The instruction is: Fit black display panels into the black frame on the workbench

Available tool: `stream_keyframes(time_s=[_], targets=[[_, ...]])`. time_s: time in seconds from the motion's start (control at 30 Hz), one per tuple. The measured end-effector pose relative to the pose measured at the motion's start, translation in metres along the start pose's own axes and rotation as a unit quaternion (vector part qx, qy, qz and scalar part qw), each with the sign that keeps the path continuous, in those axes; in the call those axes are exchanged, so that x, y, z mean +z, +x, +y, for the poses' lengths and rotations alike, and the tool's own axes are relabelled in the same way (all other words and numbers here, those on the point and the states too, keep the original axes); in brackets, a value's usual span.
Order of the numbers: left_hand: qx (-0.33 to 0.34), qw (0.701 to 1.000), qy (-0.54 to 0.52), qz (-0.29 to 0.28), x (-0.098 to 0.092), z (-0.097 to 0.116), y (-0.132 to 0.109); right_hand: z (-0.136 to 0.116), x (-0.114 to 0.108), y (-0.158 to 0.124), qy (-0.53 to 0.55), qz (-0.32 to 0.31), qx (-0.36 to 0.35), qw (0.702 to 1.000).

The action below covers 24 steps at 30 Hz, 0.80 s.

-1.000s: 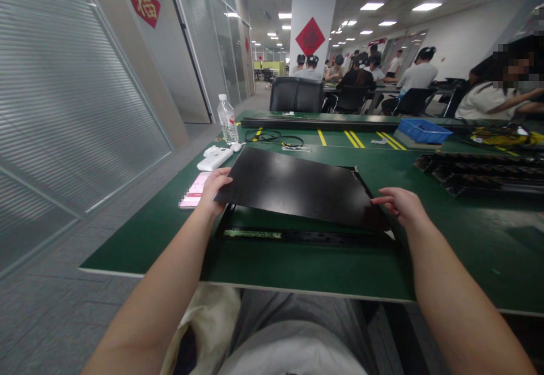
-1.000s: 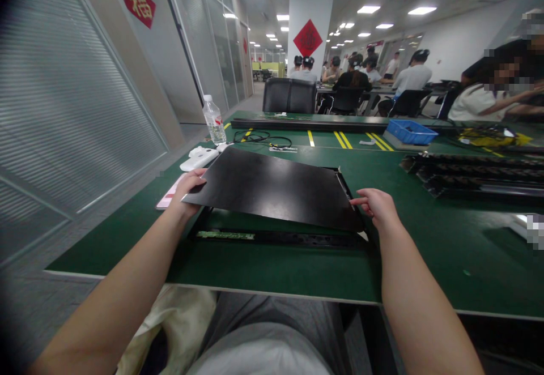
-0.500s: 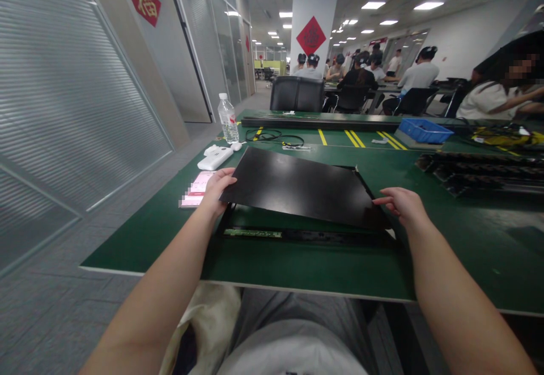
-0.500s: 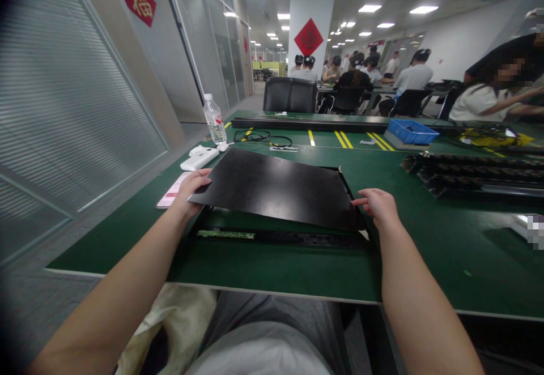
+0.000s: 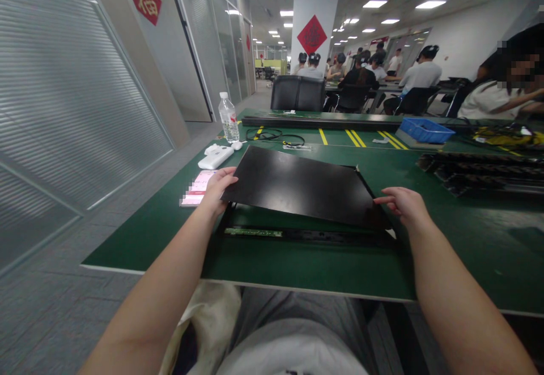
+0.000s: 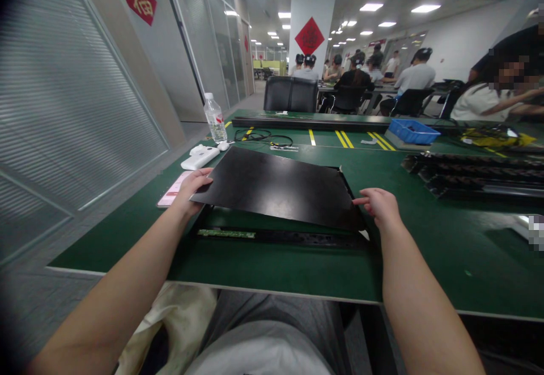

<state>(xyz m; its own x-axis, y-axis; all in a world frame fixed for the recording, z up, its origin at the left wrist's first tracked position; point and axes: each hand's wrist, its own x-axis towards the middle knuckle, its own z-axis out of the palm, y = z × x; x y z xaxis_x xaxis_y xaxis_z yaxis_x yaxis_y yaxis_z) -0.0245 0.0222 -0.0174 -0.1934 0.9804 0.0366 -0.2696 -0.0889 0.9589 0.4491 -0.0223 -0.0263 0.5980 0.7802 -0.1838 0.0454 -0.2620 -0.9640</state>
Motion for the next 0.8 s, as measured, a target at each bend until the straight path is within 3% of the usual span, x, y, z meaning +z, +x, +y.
stream_keyframes(time_s=[0.47,0.8], targets=[[-0.025,0.999,0.019,-0.001,-0.001,-0.003,0.001,-0.005,0.007,-0.016,-0.101,0.026,-0.055,0.993],[0.006,1.000,-0.005,0.011,-0.003,-0.021,0.012,0.002,0.005,-0.007,-0.277,0.034,-0.108,0.954]])
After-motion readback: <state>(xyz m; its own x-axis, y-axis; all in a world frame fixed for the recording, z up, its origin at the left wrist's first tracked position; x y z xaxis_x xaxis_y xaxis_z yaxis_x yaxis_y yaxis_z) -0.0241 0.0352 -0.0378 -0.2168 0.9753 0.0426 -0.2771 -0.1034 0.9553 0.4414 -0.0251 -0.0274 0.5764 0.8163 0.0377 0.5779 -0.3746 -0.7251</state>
